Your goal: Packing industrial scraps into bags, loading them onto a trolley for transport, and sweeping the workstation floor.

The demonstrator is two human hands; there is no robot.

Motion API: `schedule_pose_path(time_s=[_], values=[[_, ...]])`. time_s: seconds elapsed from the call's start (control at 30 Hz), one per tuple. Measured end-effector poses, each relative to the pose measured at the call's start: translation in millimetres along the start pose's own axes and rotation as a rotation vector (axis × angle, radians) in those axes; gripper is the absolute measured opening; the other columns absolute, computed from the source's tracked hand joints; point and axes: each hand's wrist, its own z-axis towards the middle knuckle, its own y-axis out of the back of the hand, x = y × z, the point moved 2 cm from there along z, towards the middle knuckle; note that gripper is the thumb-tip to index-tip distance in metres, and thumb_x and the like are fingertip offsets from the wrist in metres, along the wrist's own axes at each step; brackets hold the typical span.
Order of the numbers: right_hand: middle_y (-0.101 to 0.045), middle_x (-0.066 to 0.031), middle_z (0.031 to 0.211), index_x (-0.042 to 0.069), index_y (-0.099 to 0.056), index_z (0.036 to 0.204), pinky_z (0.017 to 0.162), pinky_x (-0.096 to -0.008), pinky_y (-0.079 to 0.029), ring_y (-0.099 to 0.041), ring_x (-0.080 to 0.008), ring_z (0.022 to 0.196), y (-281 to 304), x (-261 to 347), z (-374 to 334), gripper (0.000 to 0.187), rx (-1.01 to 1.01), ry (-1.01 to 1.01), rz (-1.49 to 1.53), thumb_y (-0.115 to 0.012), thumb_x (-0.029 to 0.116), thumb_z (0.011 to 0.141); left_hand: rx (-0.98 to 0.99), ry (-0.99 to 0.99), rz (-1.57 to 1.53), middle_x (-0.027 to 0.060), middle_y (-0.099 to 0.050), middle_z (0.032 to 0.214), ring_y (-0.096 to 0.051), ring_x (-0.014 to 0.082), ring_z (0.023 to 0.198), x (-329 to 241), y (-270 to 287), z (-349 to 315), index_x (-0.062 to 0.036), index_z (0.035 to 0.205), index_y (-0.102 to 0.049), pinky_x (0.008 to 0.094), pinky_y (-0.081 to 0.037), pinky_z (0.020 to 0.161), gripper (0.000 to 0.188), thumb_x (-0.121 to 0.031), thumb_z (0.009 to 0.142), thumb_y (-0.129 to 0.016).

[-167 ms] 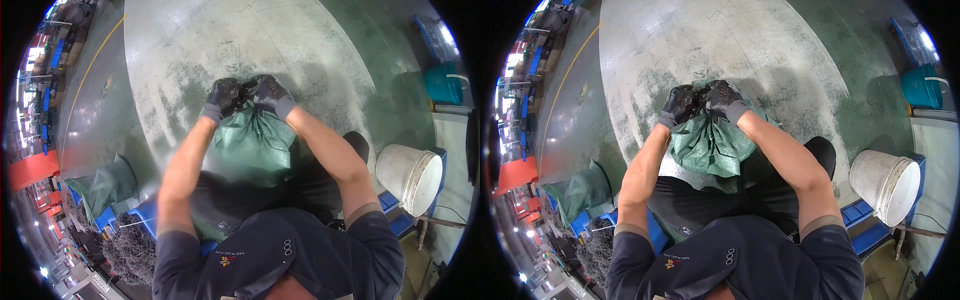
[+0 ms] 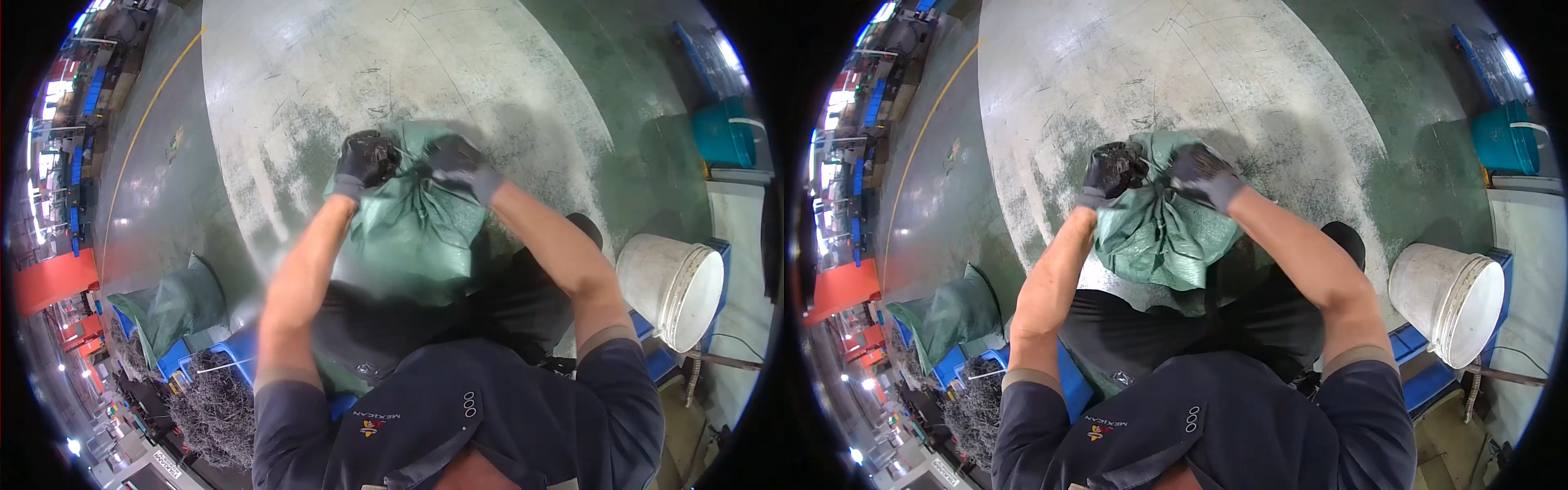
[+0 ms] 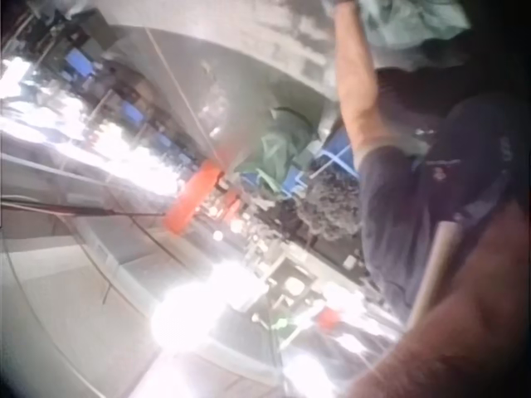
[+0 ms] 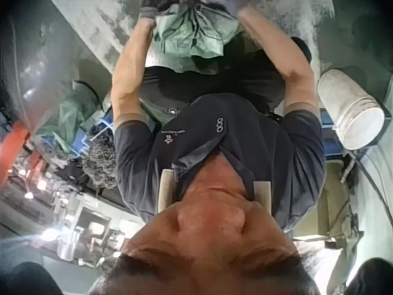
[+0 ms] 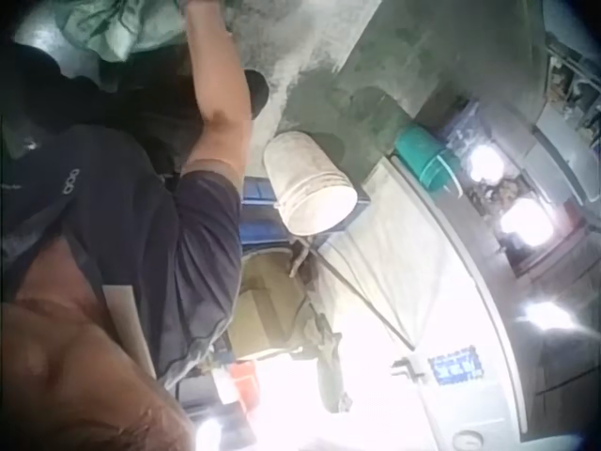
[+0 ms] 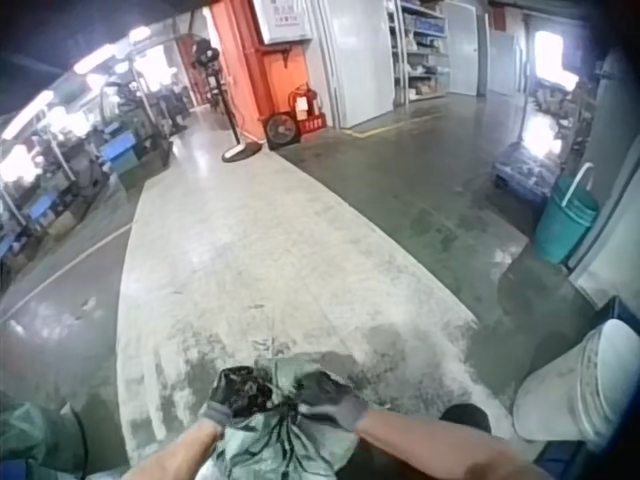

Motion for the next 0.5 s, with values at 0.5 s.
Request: schedule_pose_path(time_s=[0.5], values=[[-0.063, -0.004, 0.085, 0.003, -0.063, 0.098, 0.071, -0.0238, -0.048, -0.058, -0.0108, 0.077, 15.7, -9.0, -19.1, 0.017, -0.153, 0.005, 1.256, -0.061, 0.013, 0.084, 0.033, -0.027, -0.221, 0.0125, -0.055, 0.12, -0.052, 0.0284, 0.108, -61.2, 53.8, -28.4, -0.0088, 0.125, -0.05, 0.0335, -0.042, 0.092, 0.047, -0.02, 0.081, -0.063]])
